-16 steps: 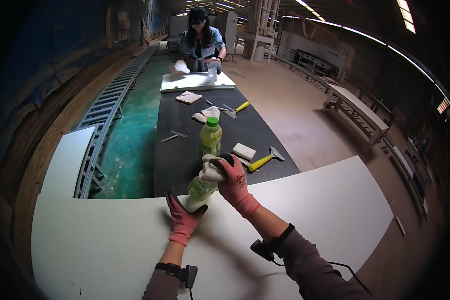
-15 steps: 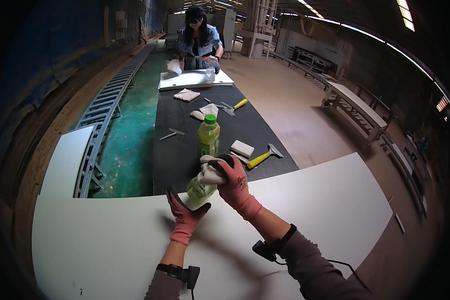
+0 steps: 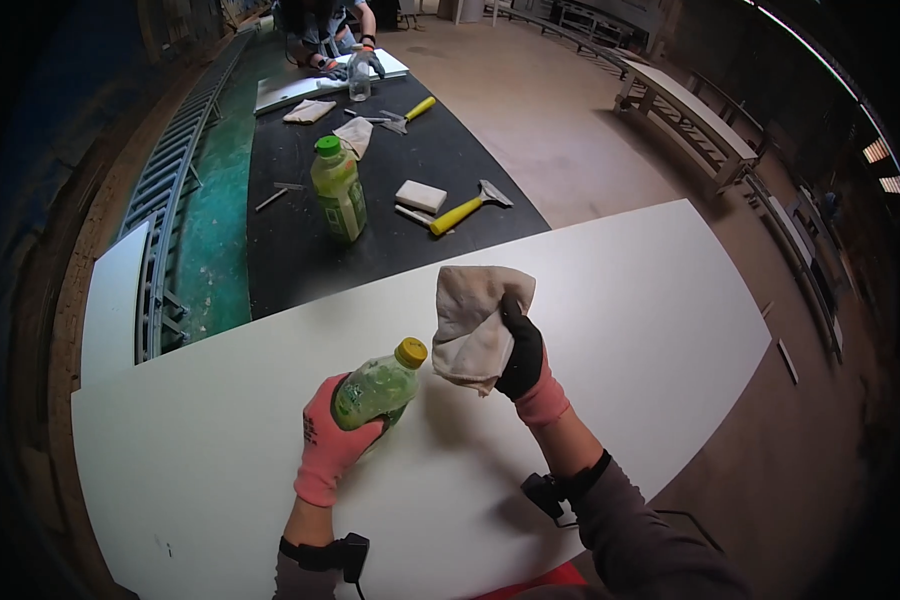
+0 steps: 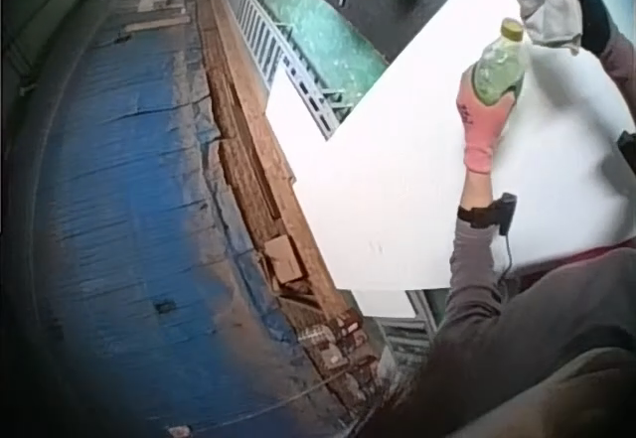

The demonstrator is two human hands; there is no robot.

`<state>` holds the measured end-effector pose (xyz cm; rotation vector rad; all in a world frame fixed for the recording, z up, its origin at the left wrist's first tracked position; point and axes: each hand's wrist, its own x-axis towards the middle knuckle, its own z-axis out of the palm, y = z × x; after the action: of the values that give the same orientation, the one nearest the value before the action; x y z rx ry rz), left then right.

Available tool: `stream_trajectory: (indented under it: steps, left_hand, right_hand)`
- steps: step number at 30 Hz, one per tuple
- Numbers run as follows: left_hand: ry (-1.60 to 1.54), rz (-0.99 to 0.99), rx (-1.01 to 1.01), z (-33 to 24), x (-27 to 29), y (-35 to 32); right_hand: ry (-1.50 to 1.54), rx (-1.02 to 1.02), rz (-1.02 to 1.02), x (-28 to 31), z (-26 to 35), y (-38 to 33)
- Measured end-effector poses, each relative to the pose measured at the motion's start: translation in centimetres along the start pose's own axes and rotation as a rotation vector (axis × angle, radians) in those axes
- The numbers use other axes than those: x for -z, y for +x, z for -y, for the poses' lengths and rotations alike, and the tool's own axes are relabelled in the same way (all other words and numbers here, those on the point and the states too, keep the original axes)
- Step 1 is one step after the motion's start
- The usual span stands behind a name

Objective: The recorder is cleaning large white furniture boards using a cloth and liquid cleaner in a workshop.

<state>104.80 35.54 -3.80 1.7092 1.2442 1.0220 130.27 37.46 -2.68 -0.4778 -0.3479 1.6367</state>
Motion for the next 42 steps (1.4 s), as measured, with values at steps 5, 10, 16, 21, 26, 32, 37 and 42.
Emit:
stream_trajectory:
  steps: [5,10,16,21,26,32,37,42]
  left_hand:
    - [0.289,0.069,0.095,-2.5,-0.6,-0.8]
    - [0.654,0.105,0.059,-2.7,-2.4,1.4]
    - [1.110,0.220,-0.093,-2.8,-5.1,8.8]
    - [1.310,0.368,-0.219,-3.9,-10.2,13.2]
    - [1.305,0.371,-0.203,-3.9,-11.5,15.2]
    - [1.127,0.129,-0.202,-1.4,-4.0,10.7]
    - [1.011,-0.170,-0.243,2.0,1.3,4.0]
    - [0.437,-0.526,0.260,0.8,5.8,-1.9]
  right_hand:
    - [0.085,-0.099,-0.055,5.5,1.7,-2.4]
    - [-1.296,0.041,-0.226,8.2,5.0,-4.4]
    - [-1.988,0.173,0.922,8.4,-3.0,-9.6]
    - [-1.856,0.041,1.083,7.1,-4.0,-7.8]
    - [-2.024,0.132,0.776,9.9,1.2,-6.0]
    - [-2.540,0.130,-0.603,24.0,19.7,-4.4]
    - [-2.371,-0.011,-1.232,29.5,26.5,2.2]
    - [-2.534,0.297,-0.323,17.2,7.0,11.6]
